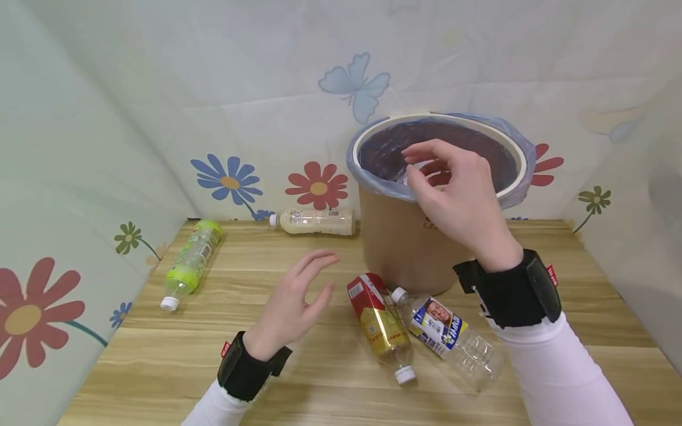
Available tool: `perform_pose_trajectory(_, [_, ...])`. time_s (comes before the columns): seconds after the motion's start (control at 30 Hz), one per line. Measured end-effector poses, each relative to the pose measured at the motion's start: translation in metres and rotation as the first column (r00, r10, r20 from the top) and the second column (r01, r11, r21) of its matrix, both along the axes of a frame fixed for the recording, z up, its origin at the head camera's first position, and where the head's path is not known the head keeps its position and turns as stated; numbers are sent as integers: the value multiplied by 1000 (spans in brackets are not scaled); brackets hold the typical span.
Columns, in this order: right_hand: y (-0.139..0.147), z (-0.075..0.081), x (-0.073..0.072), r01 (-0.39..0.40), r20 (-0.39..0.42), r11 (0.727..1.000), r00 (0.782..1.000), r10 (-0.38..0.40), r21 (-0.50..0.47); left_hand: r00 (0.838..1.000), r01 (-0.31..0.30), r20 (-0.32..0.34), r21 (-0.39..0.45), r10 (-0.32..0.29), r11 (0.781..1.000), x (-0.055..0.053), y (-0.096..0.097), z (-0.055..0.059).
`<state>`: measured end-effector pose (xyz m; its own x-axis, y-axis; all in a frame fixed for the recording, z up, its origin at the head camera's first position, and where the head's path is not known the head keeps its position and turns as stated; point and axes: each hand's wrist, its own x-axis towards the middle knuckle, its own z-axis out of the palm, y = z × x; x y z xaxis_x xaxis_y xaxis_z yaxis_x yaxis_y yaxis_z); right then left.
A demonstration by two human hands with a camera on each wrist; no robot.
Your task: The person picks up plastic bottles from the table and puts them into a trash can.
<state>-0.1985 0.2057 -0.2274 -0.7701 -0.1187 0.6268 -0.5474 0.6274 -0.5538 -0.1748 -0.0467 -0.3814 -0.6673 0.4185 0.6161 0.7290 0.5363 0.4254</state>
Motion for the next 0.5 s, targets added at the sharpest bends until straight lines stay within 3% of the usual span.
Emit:
perform_pose_trajectory(0.23, [-13,-29,19,-109,-120,988,988,95,-114,999,-47,-17,-74,46,996,-4,-2,5])
perform_pose_trajectory(0.5, [-21,-69,40,-182,-103,959,981,163,-219,997,-79,2,-203,81,976,-4,-5,-5])
